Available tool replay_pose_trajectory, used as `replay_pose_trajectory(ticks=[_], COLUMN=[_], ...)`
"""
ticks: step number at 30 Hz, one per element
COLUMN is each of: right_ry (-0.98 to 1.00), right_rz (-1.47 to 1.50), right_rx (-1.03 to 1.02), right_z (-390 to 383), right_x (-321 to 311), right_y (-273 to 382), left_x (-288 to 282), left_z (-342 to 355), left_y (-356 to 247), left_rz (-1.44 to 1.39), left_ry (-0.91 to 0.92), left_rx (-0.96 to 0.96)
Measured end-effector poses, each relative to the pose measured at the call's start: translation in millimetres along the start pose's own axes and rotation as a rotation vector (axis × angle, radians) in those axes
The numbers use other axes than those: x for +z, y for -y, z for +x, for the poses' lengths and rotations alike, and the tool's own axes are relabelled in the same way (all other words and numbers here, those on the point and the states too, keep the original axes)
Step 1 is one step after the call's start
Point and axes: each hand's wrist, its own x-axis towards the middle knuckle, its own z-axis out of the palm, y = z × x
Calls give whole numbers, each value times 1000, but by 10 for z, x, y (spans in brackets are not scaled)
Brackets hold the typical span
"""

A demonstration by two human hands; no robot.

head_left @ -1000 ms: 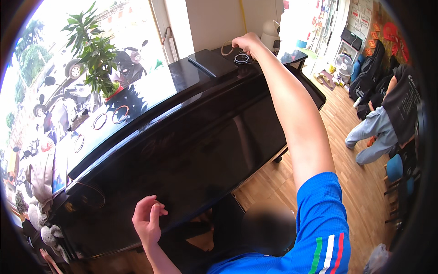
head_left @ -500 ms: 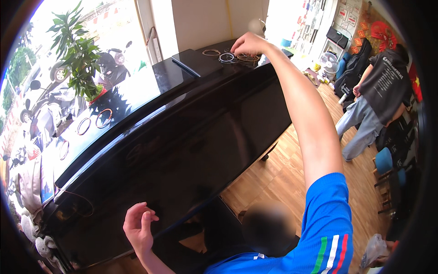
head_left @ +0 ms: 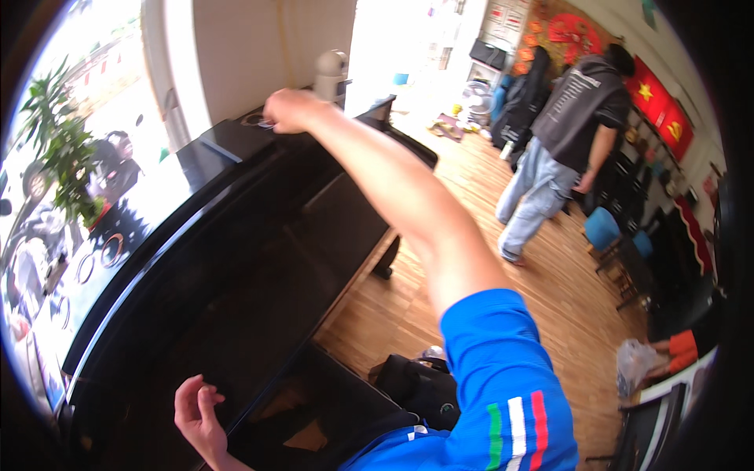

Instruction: The person repeatedly picks up thin copper wire from a piano, bends it into circular loops, and places the finished loops back on the piano surface. The process is repeated multiple times with new wire pieces.

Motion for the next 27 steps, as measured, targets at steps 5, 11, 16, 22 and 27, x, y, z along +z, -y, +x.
replay_pose_trajectory(ticks=[5,11,16,22,27], right_ry=[1,75,50,-18,-109], right_rz=[130,-71,-89,24,149], right_rx=[296,403,369,342,332], right_z=[-117,-352,-301,-171,-232], right_x=[-225,34,-22,-133,-294], right_y=[-6,-268,-165,-418,-531], left_x=[-1,24,-24,13,-12], left_z=[-18,-60,-71,-56,-50], left_y=[40,-54,110,-23,-47], left_rz=[49,-30,45,-38,-27], left_ry=[0,48,21,44,30], left_rx=[30,-22,41,2,15])
